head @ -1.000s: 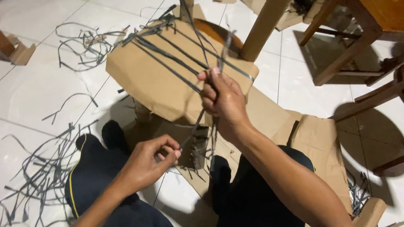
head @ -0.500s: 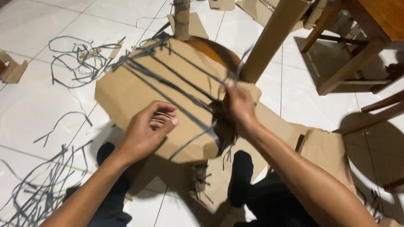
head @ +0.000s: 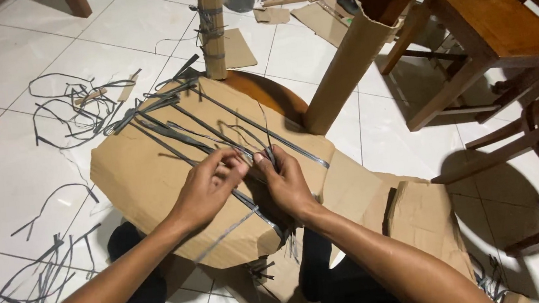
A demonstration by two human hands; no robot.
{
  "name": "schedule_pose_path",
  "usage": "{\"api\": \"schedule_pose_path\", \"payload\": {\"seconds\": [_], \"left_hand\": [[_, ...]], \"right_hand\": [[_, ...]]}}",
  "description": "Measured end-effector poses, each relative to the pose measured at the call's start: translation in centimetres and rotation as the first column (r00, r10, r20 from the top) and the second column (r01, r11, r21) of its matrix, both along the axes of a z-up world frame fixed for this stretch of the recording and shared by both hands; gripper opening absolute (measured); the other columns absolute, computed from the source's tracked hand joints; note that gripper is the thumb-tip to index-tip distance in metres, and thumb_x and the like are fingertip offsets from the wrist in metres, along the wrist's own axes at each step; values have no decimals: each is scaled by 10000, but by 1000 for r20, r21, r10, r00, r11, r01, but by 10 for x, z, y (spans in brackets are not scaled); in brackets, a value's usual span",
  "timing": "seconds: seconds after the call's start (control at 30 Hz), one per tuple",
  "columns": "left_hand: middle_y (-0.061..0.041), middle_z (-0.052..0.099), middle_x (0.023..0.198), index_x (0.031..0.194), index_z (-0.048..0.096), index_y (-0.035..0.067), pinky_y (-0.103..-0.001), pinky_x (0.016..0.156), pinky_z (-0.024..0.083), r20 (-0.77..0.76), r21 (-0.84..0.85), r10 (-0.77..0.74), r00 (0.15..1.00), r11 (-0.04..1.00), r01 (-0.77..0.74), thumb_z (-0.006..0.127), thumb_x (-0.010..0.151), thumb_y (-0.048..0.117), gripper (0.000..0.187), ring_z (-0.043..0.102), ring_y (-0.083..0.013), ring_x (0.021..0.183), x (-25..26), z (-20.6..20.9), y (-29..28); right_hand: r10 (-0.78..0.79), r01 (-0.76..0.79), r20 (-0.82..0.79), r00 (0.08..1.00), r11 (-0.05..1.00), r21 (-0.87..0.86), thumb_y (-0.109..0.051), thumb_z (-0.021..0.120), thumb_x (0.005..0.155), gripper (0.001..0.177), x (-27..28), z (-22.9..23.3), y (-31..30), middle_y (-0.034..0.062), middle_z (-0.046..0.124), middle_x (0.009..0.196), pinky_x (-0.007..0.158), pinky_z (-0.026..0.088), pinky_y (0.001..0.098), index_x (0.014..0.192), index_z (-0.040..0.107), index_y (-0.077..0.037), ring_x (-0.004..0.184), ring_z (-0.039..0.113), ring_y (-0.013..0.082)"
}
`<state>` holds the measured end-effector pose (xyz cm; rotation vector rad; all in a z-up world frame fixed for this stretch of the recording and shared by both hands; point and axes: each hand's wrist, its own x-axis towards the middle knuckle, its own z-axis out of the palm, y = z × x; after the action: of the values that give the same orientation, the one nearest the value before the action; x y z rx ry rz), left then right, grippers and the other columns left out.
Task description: Wrapping chair legs with cardboard and securing them with plastic ties for transport
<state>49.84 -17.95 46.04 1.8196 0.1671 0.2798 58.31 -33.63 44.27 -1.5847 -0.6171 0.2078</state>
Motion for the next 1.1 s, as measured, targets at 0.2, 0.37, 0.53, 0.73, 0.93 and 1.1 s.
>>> {"api": "schedule_pose_path", "payload": {"seconds": [0.2,0.37,0.53,0.73,0.93,1.1], "left_hand": [[-110,652,754,1130,724,3,-230,477,495,149,-249,151,977,962,-111,653,992,242,285,633,-137,594,3,-18,1],[-70,630,666,1048,743,20,-171,427,432,116,-323,249,962,925,-201,616,1019,266,279,546,-73,514,-10,-24,18],[-22,602,651,1111,728,69,-127,411,381,123,-341,323,938,901,-266,545,1053,338,331,488,-26,490,-20,-12,31],[-58,680,1019,1190,655,79,-127,544,470,313,-428,476,822,843,-325,435,1102,358,366,583,-40,671,-33,19,39],[-105,680,959,1121,655,23,-178,551,512,412,-414,448,793,868,-275,426,1115,297,357,610,-94,650,-38,17,33],[-139,697,813,1061,719,-10,-212,423,530,334,-387,225,915,918,-85,500,1057,317,393,651,-134,536,-30,2,8]], "right_hand": [[78,-76,32,996,994,-76,-149,698,961,110,-10,4,1,29,657,717,671,472,283,911,691,-52,711,571,128],[99,-86,90,991,987,-135,-121,713,929,68,-11,4,3,66,682,721,670,504,313,939,708,-54,727,580,132],[105,-86,106,989,981,-171,-144,583,1003,167,1,14,2,115,633,679,678,508,368,932,694,-41,701,563,179],[32,-6,120,992,977,-213,-195,462,1041,327,14,25,9,60,649,575,653,543,339,830,689,-90,562,672,191],[-53,52,1,999,982,-179,-235,536,1036,334,21,21,17,140,711,665,675,546,340,825,732,-67,650,673,205],[48,-15,-173,984,982,188,-276,508,1073,409,-1,37,18,157,761,837,771,534,292,770,659,-47,747,732,191]]}}
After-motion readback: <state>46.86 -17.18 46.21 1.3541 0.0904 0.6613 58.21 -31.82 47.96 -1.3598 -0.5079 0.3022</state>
